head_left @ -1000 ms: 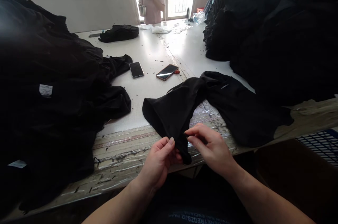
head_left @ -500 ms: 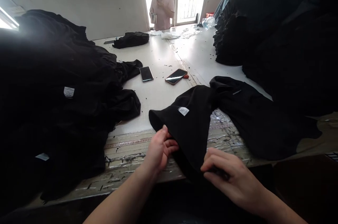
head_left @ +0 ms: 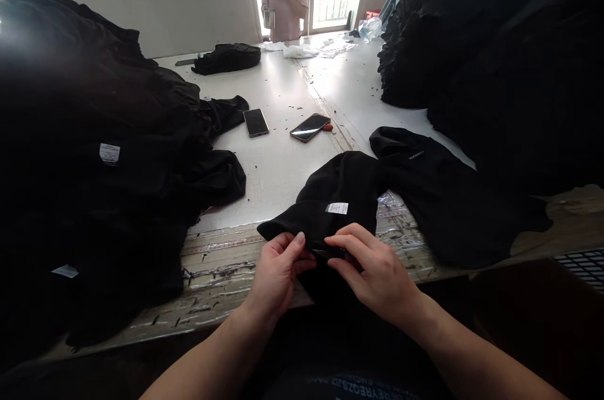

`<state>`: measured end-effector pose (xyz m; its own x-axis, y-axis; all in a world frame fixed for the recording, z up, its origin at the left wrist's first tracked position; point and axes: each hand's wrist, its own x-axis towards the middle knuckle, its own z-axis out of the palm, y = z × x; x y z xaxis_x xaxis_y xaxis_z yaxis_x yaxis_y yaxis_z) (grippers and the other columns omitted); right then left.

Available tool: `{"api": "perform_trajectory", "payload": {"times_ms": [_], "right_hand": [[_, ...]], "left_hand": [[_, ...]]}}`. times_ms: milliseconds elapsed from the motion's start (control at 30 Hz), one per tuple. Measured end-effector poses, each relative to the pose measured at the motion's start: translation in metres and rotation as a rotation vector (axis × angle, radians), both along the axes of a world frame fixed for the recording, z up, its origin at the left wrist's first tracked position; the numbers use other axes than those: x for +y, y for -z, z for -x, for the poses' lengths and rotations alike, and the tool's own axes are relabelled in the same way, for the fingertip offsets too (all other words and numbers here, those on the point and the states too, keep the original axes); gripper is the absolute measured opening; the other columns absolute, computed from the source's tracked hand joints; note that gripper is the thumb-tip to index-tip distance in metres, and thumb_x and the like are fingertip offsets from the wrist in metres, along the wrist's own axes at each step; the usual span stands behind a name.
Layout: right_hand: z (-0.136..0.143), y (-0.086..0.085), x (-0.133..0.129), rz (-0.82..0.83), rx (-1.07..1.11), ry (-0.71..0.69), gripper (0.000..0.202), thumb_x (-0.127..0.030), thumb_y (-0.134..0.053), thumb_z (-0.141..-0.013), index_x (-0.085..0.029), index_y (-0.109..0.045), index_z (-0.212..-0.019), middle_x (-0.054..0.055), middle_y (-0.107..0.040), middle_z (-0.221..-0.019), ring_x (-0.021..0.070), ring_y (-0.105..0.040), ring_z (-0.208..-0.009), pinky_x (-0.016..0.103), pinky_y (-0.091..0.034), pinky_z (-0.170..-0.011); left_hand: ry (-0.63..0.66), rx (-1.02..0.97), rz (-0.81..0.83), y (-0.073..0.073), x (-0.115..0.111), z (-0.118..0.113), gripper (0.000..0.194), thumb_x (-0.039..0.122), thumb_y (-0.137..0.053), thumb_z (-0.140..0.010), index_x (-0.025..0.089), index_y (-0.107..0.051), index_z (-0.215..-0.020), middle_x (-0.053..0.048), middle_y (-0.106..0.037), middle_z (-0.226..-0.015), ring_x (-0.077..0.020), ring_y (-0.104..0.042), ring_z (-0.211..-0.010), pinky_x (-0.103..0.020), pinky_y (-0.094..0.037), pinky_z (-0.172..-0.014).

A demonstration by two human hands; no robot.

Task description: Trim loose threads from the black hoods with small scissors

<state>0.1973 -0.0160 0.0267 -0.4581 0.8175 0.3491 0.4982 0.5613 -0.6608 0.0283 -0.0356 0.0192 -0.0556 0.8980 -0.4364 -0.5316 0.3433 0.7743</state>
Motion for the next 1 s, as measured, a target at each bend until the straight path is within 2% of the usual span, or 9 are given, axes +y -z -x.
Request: {"api": "perform_trajectory", "payload": {"times_ms": [133,400,600,800,1000], "right_hand": [[0.0063,-0.0009,-0.0001,-0.052,0.0,-0.011,0.024,-0.01,-0.053,-0.085,-0.021,-0.06,-0.105,0.006,-0.06,-0.095,0.0161,-0.062,-0.078,0.029,-0.056,-0.066],[0.004,0.0004,-0.0001,-0.007,0.011,-0.004,0.018,-0.01,-0.05,-0.087,-0.02,-0.062,-0.097,0.005,-0.059,-0.09,0.0149,-0.061,-0.075,0.028,-0.053,-0.063],[0.0002,-0.0037,0.0036,-0.01,0.077,0.079,0.017,-0.01,-0.051,-0.087,-0.02,-0.063,-0.094,0.004,-0.059,-0.086,0.0155,-0.061,-0.075,0.028,-0.053,-0.065],[0.0002,-0.0028,0.0,-0.015,0.04,0.005,0.021,-0.009,-0.056,-0.084,-0.017,-0.063,-0.102,0.006,-0.059,-0.092,0.0149,-0.061,-0.077,0.026,-0.054,-0.064],[0.0011,0.002,-0.0025,-0.106,0.018,0.002,0.022,-0.008,-0.053,-0.086,-0.017,-0.062,-0.103,0.005,-0.059,-0.092,0.0134,-0.06,-0.075,0.025,-0.052,-0.062]], "left_hand": [[0.004,-0.009,0.001,-0.0003,-0.0017,-0.0004,0.028,0.034,-0.079,-0.067,0.011,-0.063,-0.073,-0.001,-0.061,-0.066,-0.0107,-0.059,-0.061,-0.023,-0.052,-0.058],[0.018,0.009,-0.013,0.0017,-0.0018,-0.0024,0.025,0.033,-0.077,-0.07,0.011,-0.064,-0.073,-0.001,-0.061,-0.066,-0.0114,-0.059,-0.062,-0.023,-0.052,-0.057],[0.015,0.007,-0.026,-0.0008,-0.0022,-0.0018,0.022,0.03,-0.074,-0.074,0.011,-0.064,-0.077,-0.002,-0.063,-0.072,-0.0111,-0.059,-0.064,-0.023,-0.052,-0.058],[0.011,-0.021,-0.008,-0.0022,-0.0011,-0.0038,0.021,0.03,-0.072,-0.076,0.011,-0.062,-0.076,-0.001,-0.061,-0.069,-0.0113,-0.059,-0.063,-0.024,-0.053,-0.058],[0.012,-0.042,0.01,-0.0028,-0.0004,-0.0044,0.021,0.028,-0.073,-0.075,0.011,-0.061,-0.078,-0.001,-0.062,-0.072,-0.0105,-0.059,-0.062,-0.023,-0.054,-0.057]]}}
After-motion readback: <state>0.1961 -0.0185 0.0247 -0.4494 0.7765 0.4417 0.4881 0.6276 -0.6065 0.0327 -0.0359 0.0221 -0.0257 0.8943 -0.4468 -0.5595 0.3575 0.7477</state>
